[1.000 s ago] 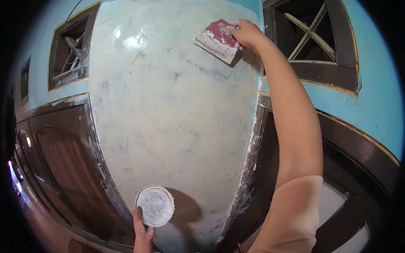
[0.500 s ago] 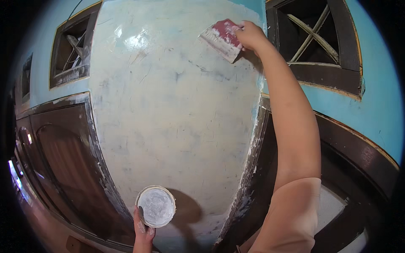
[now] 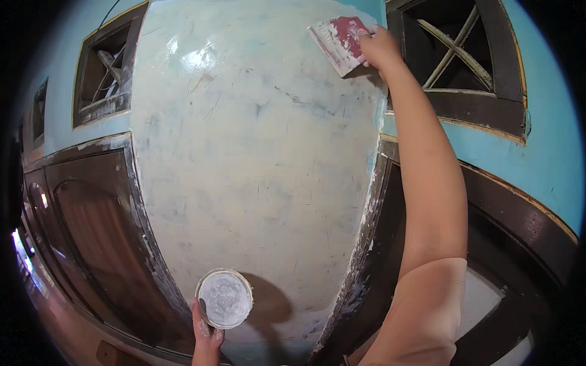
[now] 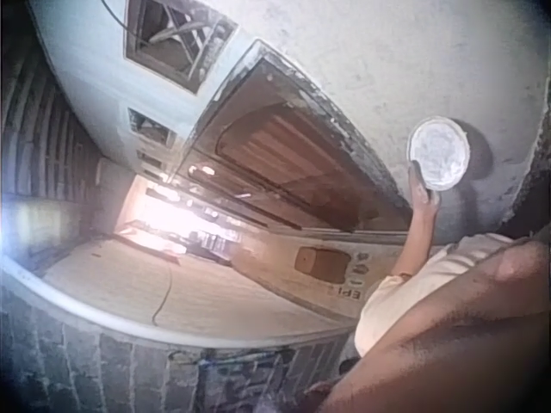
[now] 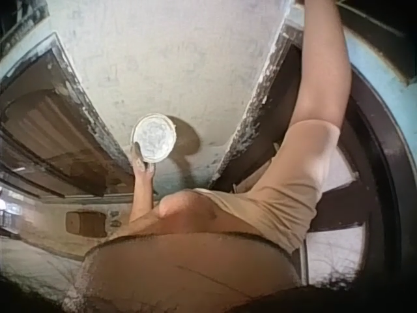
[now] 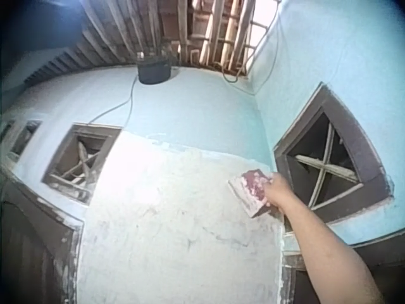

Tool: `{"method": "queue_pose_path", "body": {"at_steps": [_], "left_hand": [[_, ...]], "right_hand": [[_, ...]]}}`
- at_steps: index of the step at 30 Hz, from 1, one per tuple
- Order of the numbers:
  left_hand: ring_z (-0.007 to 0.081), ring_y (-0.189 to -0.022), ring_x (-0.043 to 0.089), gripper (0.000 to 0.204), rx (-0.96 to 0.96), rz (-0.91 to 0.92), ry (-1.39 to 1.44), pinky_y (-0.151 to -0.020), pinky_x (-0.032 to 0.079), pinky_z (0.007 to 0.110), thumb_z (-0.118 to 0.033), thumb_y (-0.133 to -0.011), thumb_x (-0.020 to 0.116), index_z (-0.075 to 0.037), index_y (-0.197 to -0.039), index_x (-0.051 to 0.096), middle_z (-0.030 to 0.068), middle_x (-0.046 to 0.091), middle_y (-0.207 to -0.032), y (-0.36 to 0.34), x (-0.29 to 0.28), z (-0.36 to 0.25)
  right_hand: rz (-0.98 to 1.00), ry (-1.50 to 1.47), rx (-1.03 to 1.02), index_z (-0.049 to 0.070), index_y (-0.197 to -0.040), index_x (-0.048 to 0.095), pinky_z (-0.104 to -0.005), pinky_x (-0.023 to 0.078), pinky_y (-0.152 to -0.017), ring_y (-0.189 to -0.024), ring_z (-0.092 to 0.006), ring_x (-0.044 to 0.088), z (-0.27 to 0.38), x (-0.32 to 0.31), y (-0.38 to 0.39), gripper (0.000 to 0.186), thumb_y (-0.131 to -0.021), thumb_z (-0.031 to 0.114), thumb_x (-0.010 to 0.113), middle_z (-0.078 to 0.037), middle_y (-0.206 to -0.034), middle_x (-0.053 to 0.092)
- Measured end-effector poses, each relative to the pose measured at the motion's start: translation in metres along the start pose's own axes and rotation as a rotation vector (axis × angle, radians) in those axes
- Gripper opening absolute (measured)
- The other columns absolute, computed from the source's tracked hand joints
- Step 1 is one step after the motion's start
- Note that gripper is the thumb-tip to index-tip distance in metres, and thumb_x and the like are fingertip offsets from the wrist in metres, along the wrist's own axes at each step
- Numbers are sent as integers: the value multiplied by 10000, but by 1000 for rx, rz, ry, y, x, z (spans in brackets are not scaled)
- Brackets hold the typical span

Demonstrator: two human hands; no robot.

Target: The person applies putty to a wall using a putty knife, scooping the putty from a can and spreading it onto the wall surface.

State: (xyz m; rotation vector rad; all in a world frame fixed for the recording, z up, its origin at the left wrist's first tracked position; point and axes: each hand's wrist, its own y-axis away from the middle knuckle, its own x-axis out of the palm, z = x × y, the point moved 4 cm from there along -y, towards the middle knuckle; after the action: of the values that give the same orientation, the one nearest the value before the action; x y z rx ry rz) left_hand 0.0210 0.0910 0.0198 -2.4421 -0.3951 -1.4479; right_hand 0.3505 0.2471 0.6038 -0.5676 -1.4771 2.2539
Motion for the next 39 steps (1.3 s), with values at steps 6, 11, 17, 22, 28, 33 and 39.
{"method": "queue_pose_path", "body": {"at_steps": [6, 11, 17, 22, 28, 33, 39], "left_hand": [[279, -1184, 561, 569, -1, -31, 36, -1017, 459, 422, -462, -984, 436, -41, -1368, 444, 127, 545, -1324, 1, 0, -6], [279, -1186, 557, 549, 16, -35, 37, -1028, 437, 418, -444, -1016, 361, -23, -1359, 443, 135, 539, -1333, 6, 13, -17], [261, -1126, 600, 512, 19, -48, 46, -980, 477, 393, -408, -1011, 424, 8, -1303, 489, 142, 594, -1248, 10, 16, -27], [247, -1071, 621, 513, -35, -55, -69, -930, 508, 383, -407, -999, 468, 27, -1271, 497, 145, 608, -1193, 13, 3, -23], [258, -1077, 622, 526, -87, -58, -149, -936, 506, 389, -410, -1003, 460, 36, -1282, 487, 150, 604, -1210, 21, 2, -30], [264, -1049, 640, 537, -42, -96, -116, -914, 522, 396, -430, -1002, 450, 29, -1279, 495, 152, 614, -1199, 24, -8, -42], [252, -1058, 636, 538, 53, -118, -136, -921, 519, 377, -426, -1004, 451, 36, -1276, 498, 151, 611, -1206, 27, -11, -59]], "right_hand": [[36, -130, -114, 11, -1107, 568, -256, 454, -521, -585, -128, 603, 39, 8, 44, 345, -967, 325, 537, -68, -807, 640], [157, -461, -158, 12, -1027, 550, -252, 460, -516, -577, -96, 570, 51, 48, 185, 228, -989, 236, 525, -45, -773, 578], [466, -701, 276, 27, -1090, 461, -229, 472, -531, -610, -125, 601, -46, 104, 384, 176, -1014, 186, 465, -46, -780, 565], [620, -816, 630, 33, -1009, 517, -241, 397, -501, -544, -67, 467, -68, 160, 426, 135, -1022, 152, 455, -4, -780, 516], [758, -843, 565, 77, -1021, 525, -193, 356, -532, -606, -26, 420, -68, 185, 437, 110, -1017, 181, 491, 38, -803, 533], [1018, -599, 418, 7, -1028, 550, -251, 431, -799, -844, -80, 497, -101, 172, 465, 129, -997, 127, 510, -24, -897, 587], [961, -594, 559, 8, -1051, 541, -250, 452, -719, -766, -83, 507, -106, 136, 463, 154, -1002, 144, 487, -23, -848, 559]]}}
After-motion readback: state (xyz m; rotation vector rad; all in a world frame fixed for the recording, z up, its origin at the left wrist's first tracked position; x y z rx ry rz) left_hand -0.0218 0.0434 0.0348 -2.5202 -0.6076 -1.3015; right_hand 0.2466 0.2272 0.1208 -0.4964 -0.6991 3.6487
